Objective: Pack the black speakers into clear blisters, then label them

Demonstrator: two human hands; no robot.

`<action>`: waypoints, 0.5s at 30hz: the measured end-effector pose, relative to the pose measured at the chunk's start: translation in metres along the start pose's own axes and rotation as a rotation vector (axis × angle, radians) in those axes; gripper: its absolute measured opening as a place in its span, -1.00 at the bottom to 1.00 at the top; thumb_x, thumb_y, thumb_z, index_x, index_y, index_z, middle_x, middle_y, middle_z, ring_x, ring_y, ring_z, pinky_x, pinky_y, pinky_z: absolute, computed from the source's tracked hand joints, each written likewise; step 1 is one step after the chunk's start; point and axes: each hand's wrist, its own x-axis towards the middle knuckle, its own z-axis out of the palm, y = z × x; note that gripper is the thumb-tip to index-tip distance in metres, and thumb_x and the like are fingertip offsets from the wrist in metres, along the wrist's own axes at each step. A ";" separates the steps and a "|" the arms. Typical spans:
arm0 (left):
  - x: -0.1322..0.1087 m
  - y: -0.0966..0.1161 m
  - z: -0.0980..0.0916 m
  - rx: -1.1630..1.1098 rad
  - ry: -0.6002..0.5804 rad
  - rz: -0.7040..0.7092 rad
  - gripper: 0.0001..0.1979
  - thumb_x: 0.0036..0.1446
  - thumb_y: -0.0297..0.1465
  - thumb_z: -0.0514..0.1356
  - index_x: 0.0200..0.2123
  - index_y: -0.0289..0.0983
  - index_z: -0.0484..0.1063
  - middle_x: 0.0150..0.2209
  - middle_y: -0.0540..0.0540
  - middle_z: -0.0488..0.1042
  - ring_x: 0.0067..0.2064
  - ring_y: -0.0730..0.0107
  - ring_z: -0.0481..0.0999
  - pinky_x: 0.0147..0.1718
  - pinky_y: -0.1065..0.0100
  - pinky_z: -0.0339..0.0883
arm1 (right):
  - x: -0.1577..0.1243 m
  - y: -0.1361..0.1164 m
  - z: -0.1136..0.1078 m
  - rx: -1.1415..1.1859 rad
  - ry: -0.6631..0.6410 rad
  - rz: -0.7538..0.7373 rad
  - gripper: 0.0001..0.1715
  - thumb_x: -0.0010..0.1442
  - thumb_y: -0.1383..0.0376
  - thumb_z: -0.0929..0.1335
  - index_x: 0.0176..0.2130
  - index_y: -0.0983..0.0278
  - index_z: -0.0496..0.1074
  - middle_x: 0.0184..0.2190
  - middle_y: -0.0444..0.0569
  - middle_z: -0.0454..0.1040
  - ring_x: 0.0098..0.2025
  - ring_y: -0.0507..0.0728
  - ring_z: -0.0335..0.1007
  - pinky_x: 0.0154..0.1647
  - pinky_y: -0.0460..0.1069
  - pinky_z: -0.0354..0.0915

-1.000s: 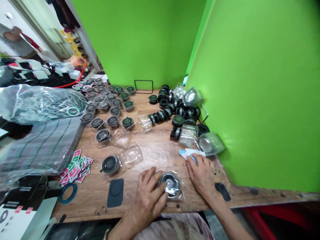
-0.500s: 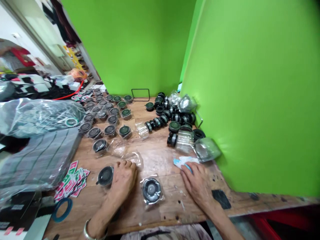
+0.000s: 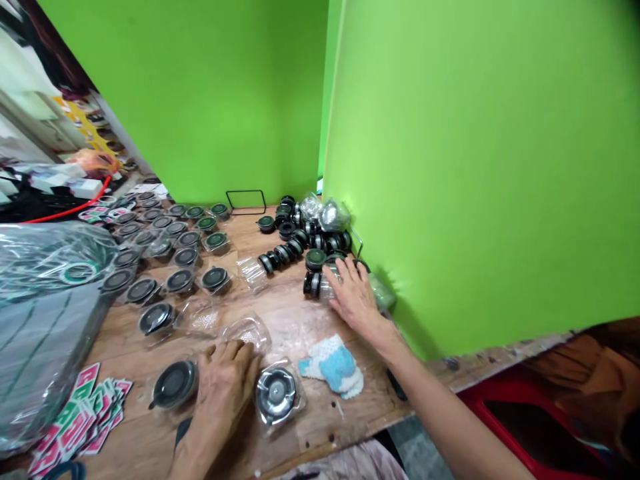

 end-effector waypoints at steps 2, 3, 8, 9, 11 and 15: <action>-0.003 0.000 -0.002 -0.006 0.049 -0.006 -0.83 0.18 -0.34 0.07 -0.26 -0.24 0.43 -0.28 -0.13 0.49 -0.20 0.12 0.44 -0.16 0.08 0.13 | 0.004 -0.006 0.006 -0.028 -0.040 -0.014 -0.25 -0.01 0.42 0.39 0.16 0.30 0.17 0.09 0.25 0.23 0.13 0.34 0.10 0.13 0.23 0.04; -0.004 0.000 -0.003 -0.010 0.083 -0.004 -0.83 0.18 -0.35 0.07 -0.25 -0.25 0.43 -0.26 -0.13 0.49 -0.19 0.13 0.44 -0.16 0.09 0.14 | 0.002 -0.009 0.009 -0.041 -0.041 -0.011 -0.30 0.02 0.44 0.36 0.15 0.30 0.19 0.03 0.24 0.27 0.07 0.30 0.17 0.09 0.20 0.10; -0.002 0.009 -0.010 -0.129 0.227 0.032 -0.86 0.17 -0.39 0.09 -0.24 -0.26 0.41 -0.23 -0.13 0.46 -0.19 0.19 0.41 -0.22 0.16 0.18 | -0.026 -0.015 0.021 -0.054 0.106 -0.115 -0.54 0.18 0.51 0.17 0.07 0.39 0.28 -0.14 0.22 0.37 -0.13 0.21 0.25 -0.10 0.12 0.21; 0.000 0.013 -0.011 -0.168 0.238 0.022 -0.87 0.17 -0.40 0.09 -0.24 -0.26 0.41 -0.23 -0.14 0.45 -0.19 0.20 0.41 -0.22 0.16 0.20 | -0.032 -0.013 0.022 -0.033 0.142 -0.141 -0.56 0.20 0.51 0.15 0.06 0.40 0.29 -0.17 0.21 0.39 -0.15 0.20 0.26 -0.12 0.12 0.23; 0.004 0.023 -0.014 -0.252 0.243 0.008 -0.86 0.17 -0.44 0.08 -0.22 -0.27 0.39 -0.23 -0.15 0.44 -0.17 0.21 0.40 -0.21 0.16 0.23 | -0.042 -0.011 0.018 0.028 0.208 -0.176 -0.57 0.22 0.50 0.13 0.04 0.40 0.31 -0.23 0.17 0.41 -0.18 0.19 0.27 -0.15 0.12 0.25; 0.015 0.042 -0.019 -0.485 0.147 -0.006 -0.48 0.10 -0.40 0.17 0.14 -0.25 0.13 0.11 -0.28 0.22 0.12 0.10 0.25 -0.01 0.08 0.26 | -0.053 -0.020 -0.018 0.165 0.280 -0.300 -0.56 0.22 0.52 0.14 0.07 0.41 0.29 -0.12 0.20 0.42 -0.05 0.21 0.29 -0.05 0.17 0.25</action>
